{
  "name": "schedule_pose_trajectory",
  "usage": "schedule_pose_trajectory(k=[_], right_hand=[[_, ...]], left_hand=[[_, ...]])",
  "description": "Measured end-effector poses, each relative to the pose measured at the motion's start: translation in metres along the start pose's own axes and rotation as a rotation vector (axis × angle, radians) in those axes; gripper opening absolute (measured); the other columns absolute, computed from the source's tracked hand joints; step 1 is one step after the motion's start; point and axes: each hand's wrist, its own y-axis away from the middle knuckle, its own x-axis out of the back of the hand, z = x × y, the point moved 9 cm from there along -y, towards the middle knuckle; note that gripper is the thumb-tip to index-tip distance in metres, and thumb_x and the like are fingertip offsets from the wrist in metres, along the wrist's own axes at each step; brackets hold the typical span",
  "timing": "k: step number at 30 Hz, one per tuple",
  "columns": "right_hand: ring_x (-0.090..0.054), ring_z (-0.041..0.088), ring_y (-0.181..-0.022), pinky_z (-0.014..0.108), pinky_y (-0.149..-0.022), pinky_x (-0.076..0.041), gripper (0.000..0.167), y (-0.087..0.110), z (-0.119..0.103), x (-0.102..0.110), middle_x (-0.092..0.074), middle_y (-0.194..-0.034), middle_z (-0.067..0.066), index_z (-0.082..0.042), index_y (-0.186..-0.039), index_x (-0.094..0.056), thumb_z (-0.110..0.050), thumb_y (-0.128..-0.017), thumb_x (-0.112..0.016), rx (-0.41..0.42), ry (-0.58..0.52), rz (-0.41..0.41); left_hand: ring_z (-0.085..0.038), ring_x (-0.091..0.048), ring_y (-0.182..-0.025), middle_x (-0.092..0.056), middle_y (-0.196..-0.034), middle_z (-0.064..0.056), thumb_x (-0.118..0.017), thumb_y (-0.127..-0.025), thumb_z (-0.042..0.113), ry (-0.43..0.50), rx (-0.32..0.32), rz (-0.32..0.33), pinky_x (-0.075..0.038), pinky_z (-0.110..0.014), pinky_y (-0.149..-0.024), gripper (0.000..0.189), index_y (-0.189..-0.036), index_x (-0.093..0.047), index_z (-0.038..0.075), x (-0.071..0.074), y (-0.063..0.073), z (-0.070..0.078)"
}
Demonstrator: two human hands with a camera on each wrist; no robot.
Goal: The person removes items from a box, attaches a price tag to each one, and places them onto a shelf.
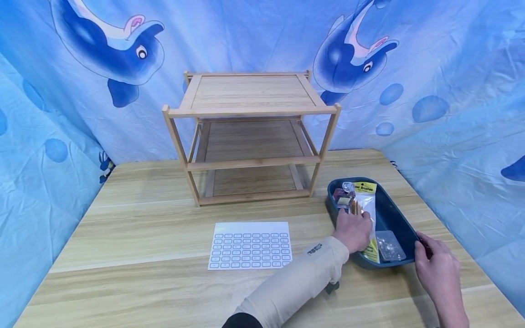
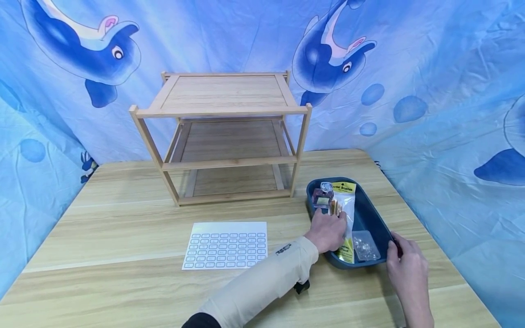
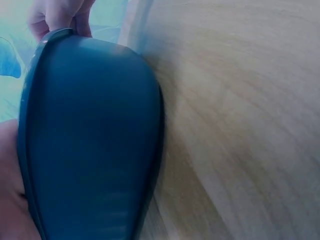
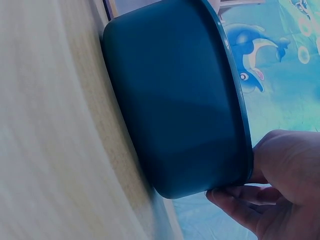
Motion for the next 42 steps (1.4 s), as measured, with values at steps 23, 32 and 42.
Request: schedule_pose_trajectory(k=[23,32,42], right_hand=[[-0.061,0.051,-0.097,0.058,-0.083,-0.042,0.028,0.002,0.002,-0.001,-0.063,-0.107,0.038,0.015,-0.121,-0.066,0.004,-0.097,-0.056,-0.06,0.024,-0.049],[-0.06,0.053,-0.101,0.065,-0.088,-0.04,0.028,0.002,0.003,-0.003,-0.062,-0.11,0.039,0.015,-0.122,-0.065,0.002,-0.099,-0.056,-0.074,0.013,-0.062],[-0.059,0.053,-0.105,0.064,-0.089,-0.042,0.028,0.001,0.002,-0.002,-0.062,-0.113,0.039,0.015,-0.122,-0.065,0.003,-0.099,-0.055,-0.071,0.011,-0.055]], left_hand=[[-0.007,-0.057,-0.1,-0.068,-0.103,0.02,-0.068,-0.093,0.051,-0.118,0.078,0.047,-0.026,-0.038,-0.106,0.015,-0.102,-0.073,0.04,0.002,0.001,-0.004],[-0.005,-0.063,-0.103,-0.072,-0.096,0.018,-0.067,-0.096,0.05,-0.109,0.072,-0.042,-0.02,-0.039,-0.117,0.013,-0.105,-0.074,0.043,-0.004,0.001,-0.004],[-0.005,-0.065,-0.086,-0.063,-0.067,0.013,-0.069,-0.096,0.046,-0.046,0.052,-0.029,-0.02,-0.042,-0.119,0.017,-0.083,-0.071,0.036,-0.002,0.001,-0.004]])
